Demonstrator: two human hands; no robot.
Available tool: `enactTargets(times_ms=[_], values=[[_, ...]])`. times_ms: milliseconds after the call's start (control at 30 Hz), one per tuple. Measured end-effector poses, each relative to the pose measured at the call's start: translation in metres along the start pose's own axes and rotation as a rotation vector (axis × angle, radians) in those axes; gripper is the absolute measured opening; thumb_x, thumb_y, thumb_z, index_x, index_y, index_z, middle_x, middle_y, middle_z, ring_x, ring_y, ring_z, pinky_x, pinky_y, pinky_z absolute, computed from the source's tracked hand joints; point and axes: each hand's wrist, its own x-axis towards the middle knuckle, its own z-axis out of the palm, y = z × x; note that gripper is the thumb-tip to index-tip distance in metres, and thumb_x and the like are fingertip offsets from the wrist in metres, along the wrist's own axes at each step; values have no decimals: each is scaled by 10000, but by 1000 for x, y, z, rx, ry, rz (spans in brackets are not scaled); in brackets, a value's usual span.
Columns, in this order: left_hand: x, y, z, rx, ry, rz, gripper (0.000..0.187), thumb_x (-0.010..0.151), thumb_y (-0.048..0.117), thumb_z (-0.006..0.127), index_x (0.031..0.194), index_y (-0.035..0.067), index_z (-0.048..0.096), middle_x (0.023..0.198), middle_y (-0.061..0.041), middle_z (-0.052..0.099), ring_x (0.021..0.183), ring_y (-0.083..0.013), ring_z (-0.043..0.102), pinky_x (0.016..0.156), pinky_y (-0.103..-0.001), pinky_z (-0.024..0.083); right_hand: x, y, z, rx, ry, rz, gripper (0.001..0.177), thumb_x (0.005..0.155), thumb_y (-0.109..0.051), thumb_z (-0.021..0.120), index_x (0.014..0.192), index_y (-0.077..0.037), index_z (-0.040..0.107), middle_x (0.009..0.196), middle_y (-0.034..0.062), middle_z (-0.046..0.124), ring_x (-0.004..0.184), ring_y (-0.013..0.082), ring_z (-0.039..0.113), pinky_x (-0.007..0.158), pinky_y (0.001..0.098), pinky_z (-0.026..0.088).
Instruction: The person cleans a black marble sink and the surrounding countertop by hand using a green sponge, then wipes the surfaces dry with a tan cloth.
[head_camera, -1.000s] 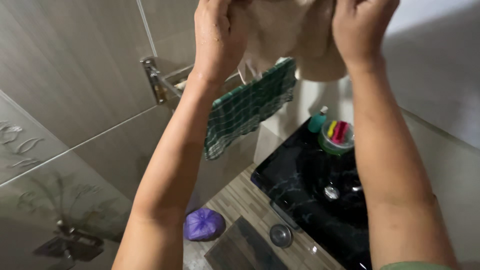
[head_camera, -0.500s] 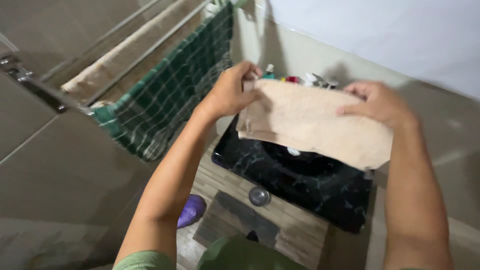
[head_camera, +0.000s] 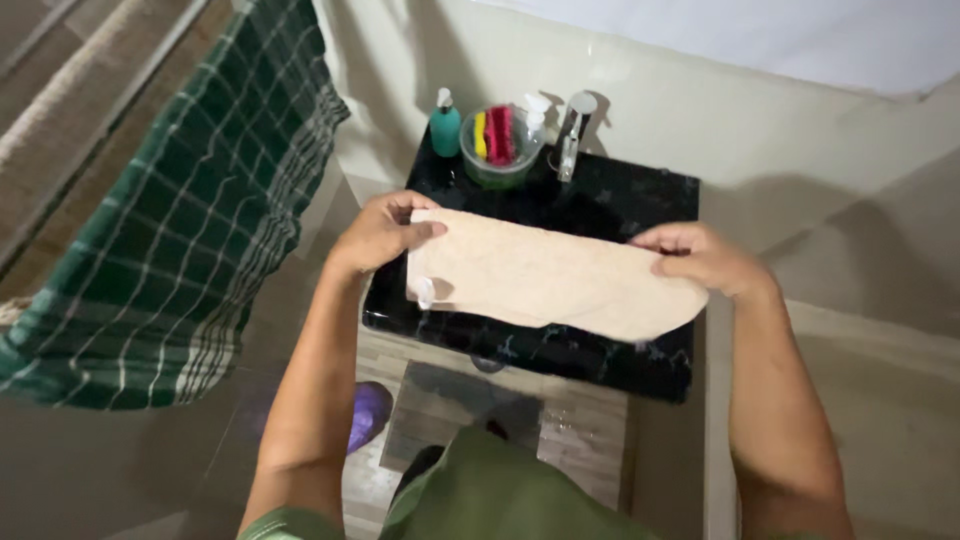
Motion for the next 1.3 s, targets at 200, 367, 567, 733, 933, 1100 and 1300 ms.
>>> enactTargets(times_ms=[200, 367, 567, 733, 933, 1100, 1300], values=[[16, -110, 14, 713, 342, 46, 589, 803, 232, 819, 1322, 54, 607, 1176, -228, 659, 1076, -390, 634, 911, -454, 523, 20, 80, 81, -569, 644, 58, 603, 776, -309, 856, 1286, -33, 687, 1187, 246, 671, 1124, 406, 618, 953, 461, 501], [-36, -147, 43, 820, 279, -167, 647, 817, 264, 773, 1383, 44, 552, 1243, -272, 592, 1152, -465, 562, 968, -519, 470, -7, 118, 167, -360, 840, 279, 847, 739, -391, 868, 1390, 57, 564, 1274, 343, 564, 1158, 455, 558, 965, 475, 465], [-68, -159, 41, 638, 384, -65, 415, 846, 235, 759, 1170, -6, 663, 1058, -234, 684, 993, -399, 656, 871, -455, 529, -28, 115, 213, -216, 904, 444, 618, 742, -443, 827, 1142, 12, 707, 988, 205, 751, 897, 344, 733, 827, 421, 570], [-66, -158, 33, 446, 391, -232, 312, 875, 291, 758, 990, 5, 713, 848, -168, 758, 754, -290, 744, 698, -379, 562, -31, 120, 220, -212, 1023, 410, 503, 763, -402, 864, 987, 24, 718, 873, 170, 744, 786, 270, 721, 753, 379, 568], [-62, -138, 16, -142, 227, -400, 324, 945, 275, 680, 927, -48, 686, 815, -128, 751, 707, -183, 740, 611, -296, 573, -39, 134, 198, 65, 1050, 213, 319, 897, -264, 844, 925, 28, 719, 833, 96, 709, 728, 125, 617, 671, 287, 502], [-73, -131, 8, -119, 164, -493, 270, 912, 189, 643, 908, -78, 682, 760, -142, 714, 667, -163, 754, 514, -319, 566, -49, 146, 198, 351, 1015, 304, 341, 934, -251, 800, 1043, 41, 661, 869, 79, 700, 713, 111, 622, 608, 276, 497], [-84, -140, 9, 185, 17, -554, 412, 955, 335, 655, 855, -56, 737, 748, -128, 740, 617, -185, 679, 556, -342, 556, -52, 132, 214, 147, 915, 506, 422, 840, -258, 791, 1125, 35, 686, 881, 121, 732, 684, 175, 676, 588, 329, 550]])
